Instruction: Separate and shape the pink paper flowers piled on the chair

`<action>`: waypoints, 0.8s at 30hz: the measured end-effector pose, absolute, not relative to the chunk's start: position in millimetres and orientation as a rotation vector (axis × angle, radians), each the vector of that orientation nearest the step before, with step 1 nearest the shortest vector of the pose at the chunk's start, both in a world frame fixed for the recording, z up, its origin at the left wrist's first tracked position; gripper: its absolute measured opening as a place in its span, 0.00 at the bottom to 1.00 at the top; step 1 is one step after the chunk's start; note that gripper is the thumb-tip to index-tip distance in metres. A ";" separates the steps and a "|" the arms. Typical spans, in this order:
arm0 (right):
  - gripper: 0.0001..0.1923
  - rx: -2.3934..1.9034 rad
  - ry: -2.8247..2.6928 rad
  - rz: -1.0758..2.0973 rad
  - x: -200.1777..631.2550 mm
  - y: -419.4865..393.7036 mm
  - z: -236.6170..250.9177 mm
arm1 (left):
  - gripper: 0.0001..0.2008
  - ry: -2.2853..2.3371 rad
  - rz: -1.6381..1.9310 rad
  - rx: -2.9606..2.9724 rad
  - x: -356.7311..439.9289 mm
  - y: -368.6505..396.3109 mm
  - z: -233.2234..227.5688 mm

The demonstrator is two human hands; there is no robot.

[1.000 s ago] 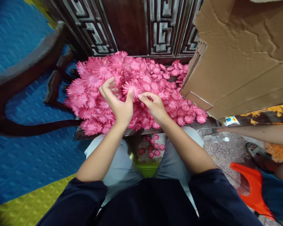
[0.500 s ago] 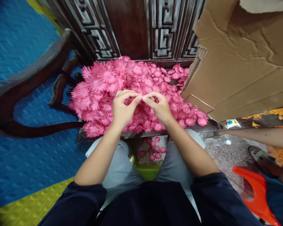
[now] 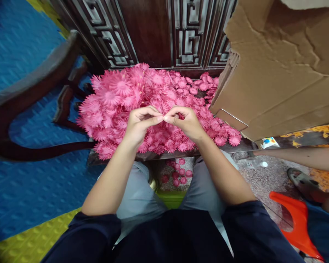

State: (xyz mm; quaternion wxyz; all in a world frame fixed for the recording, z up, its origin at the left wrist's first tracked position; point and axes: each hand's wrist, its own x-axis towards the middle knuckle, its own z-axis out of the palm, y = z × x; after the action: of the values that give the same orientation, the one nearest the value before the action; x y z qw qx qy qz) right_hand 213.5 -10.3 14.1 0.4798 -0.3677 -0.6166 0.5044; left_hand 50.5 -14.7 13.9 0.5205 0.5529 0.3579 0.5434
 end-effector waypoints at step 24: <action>0.07 -0.997 -1.437 1.202 203.3 -14.1 10.6 | 0.02 0.811 1.303 1.110 52.3 -8.1 5.0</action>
State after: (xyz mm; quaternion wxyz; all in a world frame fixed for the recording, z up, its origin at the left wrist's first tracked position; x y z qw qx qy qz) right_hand 203.3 -14.1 10.6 0.4878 -0.4102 -0.5912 0.4942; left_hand 52.3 -8.1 5.0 0.5842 0.4755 0.3474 0.5585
